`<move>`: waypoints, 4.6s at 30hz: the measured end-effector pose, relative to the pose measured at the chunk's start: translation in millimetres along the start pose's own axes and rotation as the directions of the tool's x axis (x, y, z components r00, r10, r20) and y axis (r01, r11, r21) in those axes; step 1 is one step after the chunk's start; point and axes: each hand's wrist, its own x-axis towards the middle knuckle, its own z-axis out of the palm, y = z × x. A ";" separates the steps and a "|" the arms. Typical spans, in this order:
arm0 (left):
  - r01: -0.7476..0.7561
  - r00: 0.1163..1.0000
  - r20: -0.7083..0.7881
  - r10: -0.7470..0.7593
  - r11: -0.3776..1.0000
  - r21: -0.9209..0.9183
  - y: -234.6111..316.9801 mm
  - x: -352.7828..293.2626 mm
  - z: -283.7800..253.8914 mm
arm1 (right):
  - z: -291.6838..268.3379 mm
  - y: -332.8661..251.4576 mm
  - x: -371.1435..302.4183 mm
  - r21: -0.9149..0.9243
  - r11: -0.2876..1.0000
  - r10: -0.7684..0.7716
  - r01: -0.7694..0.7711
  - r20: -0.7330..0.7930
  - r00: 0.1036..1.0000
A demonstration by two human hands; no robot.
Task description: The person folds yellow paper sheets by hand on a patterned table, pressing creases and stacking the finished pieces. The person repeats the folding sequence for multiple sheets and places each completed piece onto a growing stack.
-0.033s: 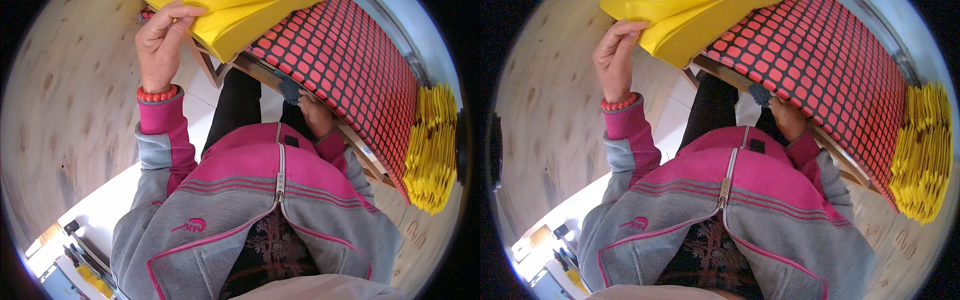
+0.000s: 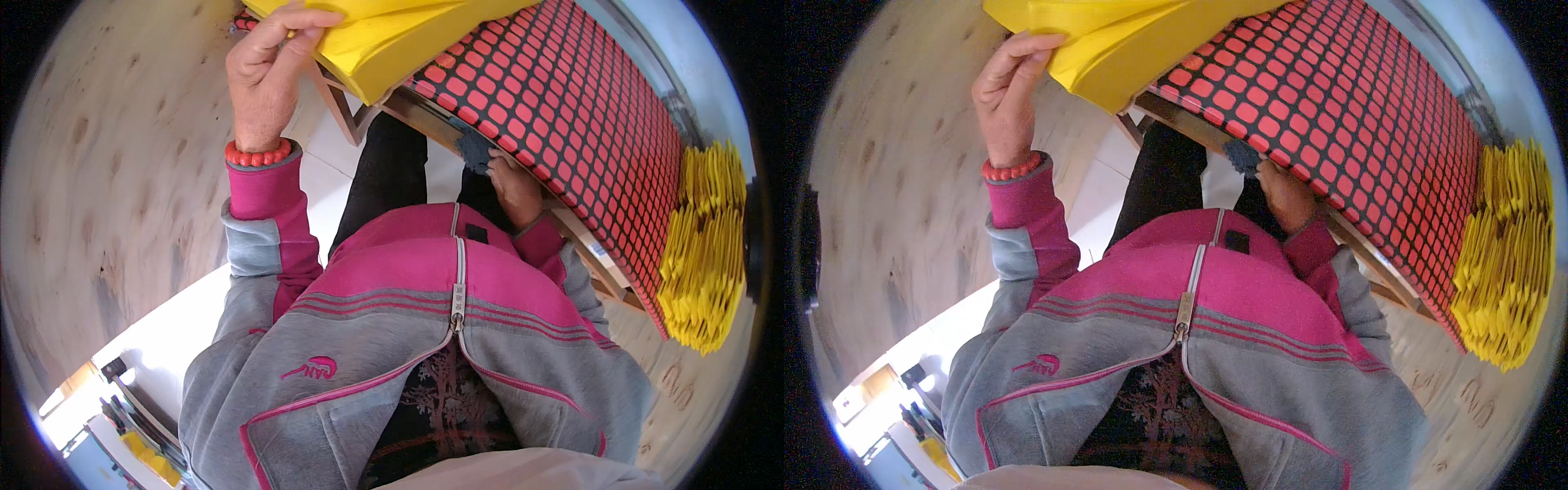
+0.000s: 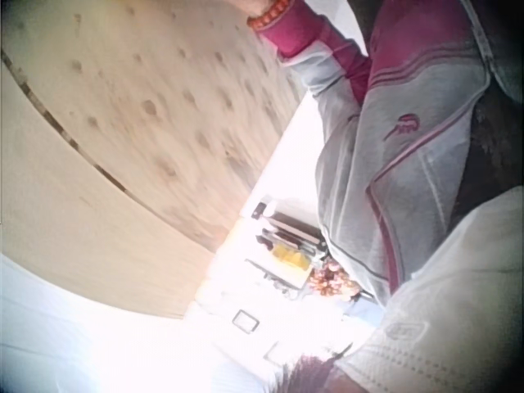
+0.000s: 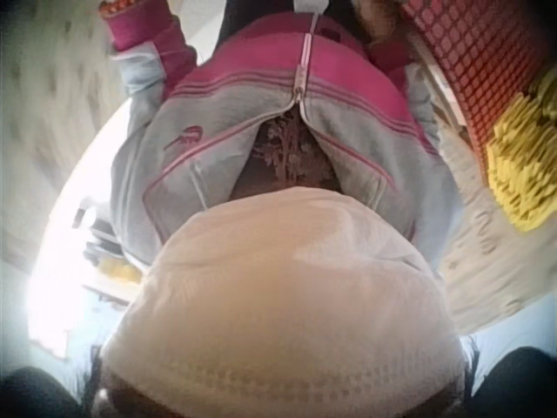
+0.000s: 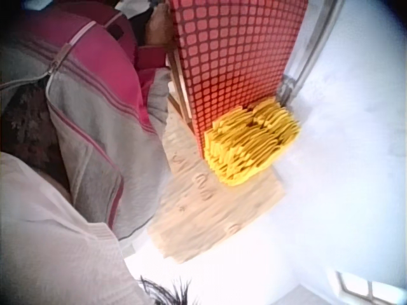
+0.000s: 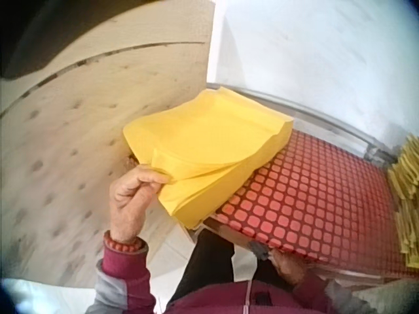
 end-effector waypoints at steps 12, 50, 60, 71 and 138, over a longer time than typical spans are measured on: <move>-0.043 0.979 0.202 0.028 0.996 0.072 12.3 6.2 -3.4 | -111.2 -108.1 25.6 0.320 0.852 -0.476 0.415 0.140 0.868; 0.020 0.972 0.234 0.012 0.991 -0.133 13.7 6.6 -13.9 | -165.2 -178.7 175.0 0.305 0.666 -0.630 0.681 -0.259 0.732; 0.127 0.988 0.113 -0.107 0.976 -0.178 0.3 1.0 -10.1 | -161.0 -185.3 168.1 0.342 0.701 -0.490 0.625 -0.405 0.772; 0.074 0.996 -0.018 -0.082 0.958 -0.276 9.5 3.0 4.3 | -164.0 -186.1 167.8 0.181 0.706 -0.594 0.685 -0.376 0.711; -0.005 0.995 0.100 0.013 0.997 -0.077 -7.0 -2.3 -7.8 | -150.9 -184.7 169.8 0.221 0.665 -0.546 0.713 -0.508 0.667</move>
